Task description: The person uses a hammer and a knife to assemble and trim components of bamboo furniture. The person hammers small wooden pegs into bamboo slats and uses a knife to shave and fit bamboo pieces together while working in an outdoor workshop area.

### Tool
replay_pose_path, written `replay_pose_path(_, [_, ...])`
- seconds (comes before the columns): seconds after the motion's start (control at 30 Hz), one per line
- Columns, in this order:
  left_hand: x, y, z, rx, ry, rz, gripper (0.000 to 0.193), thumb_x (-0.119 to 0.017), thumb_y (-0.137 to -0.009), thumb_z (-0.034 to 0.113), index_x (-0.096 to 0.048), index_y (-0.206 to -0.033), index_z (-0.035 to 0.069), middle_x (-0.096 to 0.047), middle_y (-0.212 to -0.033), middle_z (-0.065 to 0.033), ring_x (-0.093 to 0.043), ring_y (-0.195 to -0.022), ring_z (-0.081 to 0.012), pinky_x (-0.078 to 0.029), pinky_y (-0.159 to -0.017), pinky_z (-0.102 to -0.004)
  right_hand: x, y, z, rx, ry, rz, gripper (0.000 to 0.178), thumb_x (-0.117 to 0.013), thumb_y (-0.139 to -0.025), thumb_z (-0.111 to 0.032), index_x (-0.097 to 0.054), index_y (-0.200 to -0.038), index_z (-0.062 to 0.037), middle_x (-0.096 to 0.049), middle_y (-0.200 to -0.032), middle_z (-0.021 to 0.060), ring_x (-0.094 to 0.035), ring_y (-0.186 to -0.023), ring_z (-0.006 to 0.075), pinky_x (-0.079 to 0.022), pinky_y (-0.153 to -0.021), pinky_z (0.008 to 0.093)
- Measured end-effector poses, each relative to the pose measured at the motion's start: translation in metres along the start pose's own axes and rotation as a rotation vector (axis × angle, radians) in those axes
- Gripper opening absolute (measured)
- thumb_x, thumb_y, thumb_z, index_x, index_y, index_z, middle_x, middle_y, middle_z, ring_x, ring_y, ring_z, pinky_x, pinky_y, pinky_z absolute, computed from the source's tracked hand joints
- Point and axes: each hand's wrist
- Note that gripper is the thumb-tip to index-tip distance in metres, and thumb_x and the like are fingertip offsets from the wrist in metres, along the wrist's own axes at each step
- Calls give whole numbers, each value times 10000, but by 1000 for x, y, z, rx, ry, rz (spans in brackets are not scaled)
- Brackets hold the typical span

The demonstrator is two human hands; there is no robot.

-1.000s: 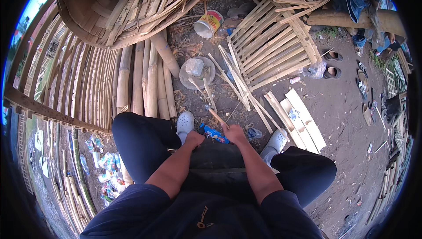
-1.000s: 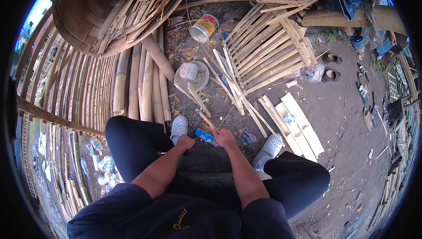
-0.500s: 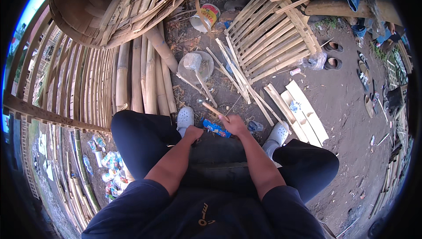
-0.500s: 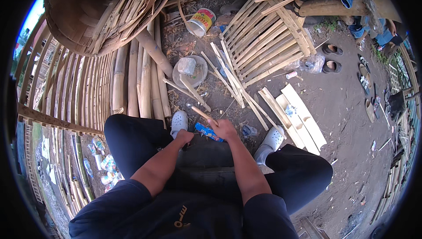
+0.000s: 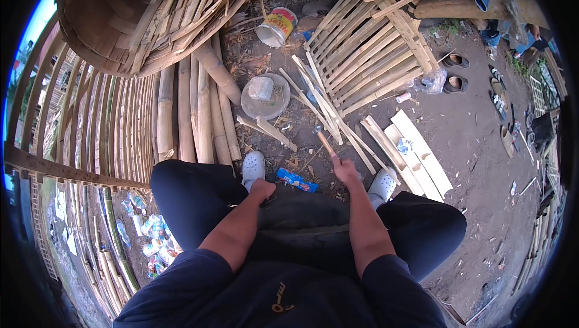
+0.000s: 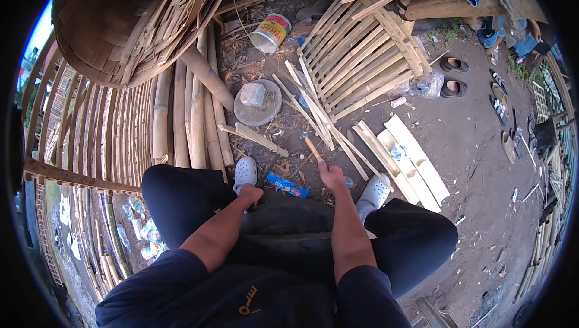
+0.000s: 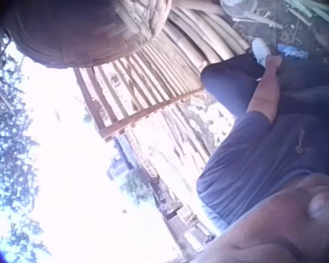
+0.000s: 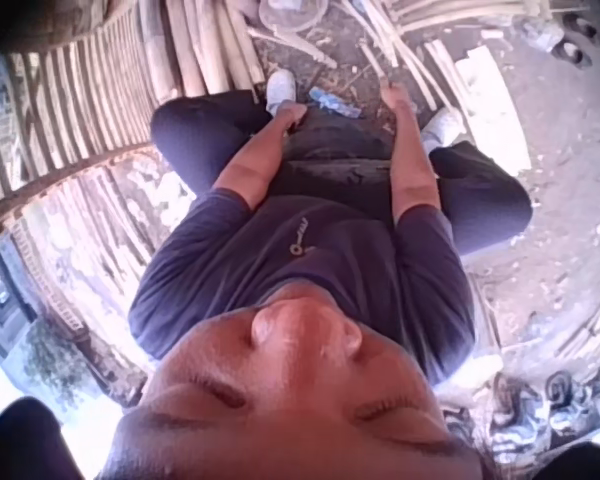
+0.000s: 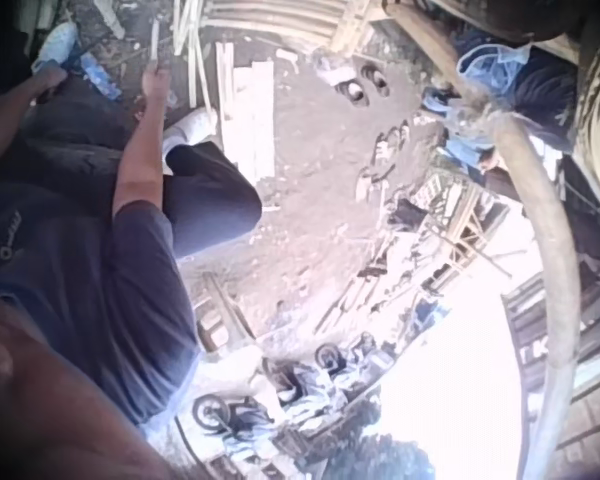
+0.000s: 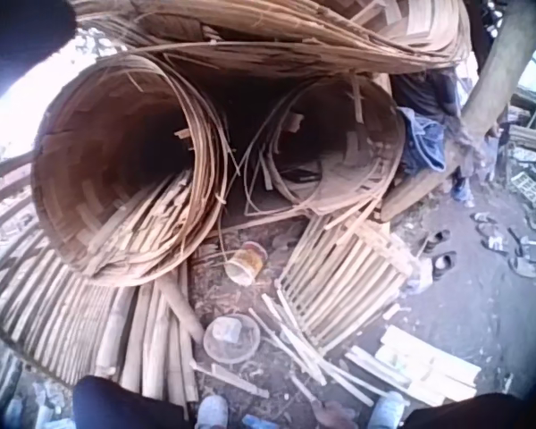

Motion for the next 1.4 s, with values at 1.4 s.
replay_pose_path(1.4, [-14,-32,-41,-40,35,97,385,-619,-660,217,-667,-909,-73,-671,-914,-256,-659,-889,-377,-515,-797,-413,-53,-30,-77,74,-96,5,664,-457,-903,-563,-652,-852,69,-618,-759,299,-649,-828,419,-495,-735,459])
Point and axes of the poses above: each hand's wrist, its own y-axis away from the middle knuckle, its own x-axis out of the back of the hand, z = x × y
